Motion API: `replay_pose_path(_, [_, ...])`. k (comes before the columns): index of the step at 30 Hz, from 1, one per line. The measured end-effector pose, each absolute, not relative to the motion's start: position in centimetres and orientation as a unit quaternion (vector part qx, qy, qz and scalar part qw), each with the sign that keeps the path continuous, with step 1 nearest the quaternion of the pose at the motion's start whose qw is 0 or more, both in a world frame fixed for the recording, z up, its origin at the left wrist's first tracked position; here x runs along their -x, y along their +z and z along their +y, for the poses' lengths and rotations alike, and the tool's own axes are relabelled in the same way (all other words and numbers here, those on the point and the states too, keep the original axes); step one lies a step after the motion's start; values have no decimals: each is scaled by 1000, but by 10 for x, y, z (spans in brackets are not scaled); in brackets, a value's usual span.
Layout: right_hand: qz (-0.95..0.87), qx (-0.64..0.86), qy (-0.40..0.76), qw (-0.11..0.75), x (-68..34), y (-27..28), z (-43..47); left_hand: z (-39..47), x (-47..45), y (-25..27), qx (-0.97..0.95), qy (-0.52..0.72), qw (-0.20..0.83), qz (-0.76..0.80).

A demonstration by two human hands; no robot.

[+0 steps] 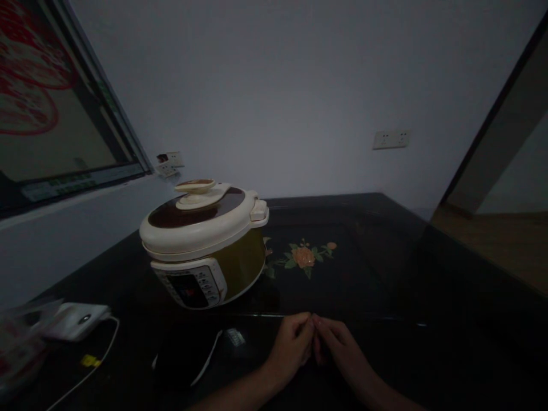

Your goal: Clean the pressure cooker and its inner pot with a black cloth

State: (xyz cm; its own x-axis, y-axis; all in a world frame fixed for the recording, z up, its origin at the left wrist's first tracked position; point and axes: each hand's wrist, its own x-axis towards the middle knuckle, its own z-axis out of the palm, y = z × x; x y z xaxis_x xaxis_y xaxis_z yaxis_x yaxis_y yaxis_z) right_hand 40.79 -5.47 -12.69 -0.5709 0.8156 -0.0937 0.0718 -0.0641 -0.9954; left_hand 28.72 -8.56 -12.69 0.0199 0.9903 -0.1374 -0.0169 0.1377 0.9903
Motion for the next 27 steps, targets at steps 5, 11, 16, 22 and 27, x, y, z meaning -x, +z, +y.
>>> replay_pose_path(5, [-619,353,635,298,-408,-130,-54,-85,-287,-127,-471,462,540,523])
replay_pose_path(11, [-636,343,621,304,-409,-127,-52,-85,-287,-130,-475,473,529,520])
replay_pose_path(16, [-657,339,593,318,-409,-128,-48,-84,-288,-126,-493,477,507,523])
replay_pose_path(22, [-655,329,594,332,-411,-128,-44,-88,-284,-99,-530,474,466,527])
replay_pose_path(27, [-654,336,599,315,-418,-106,-40,-115,-250,-41,-623,452,388,508])
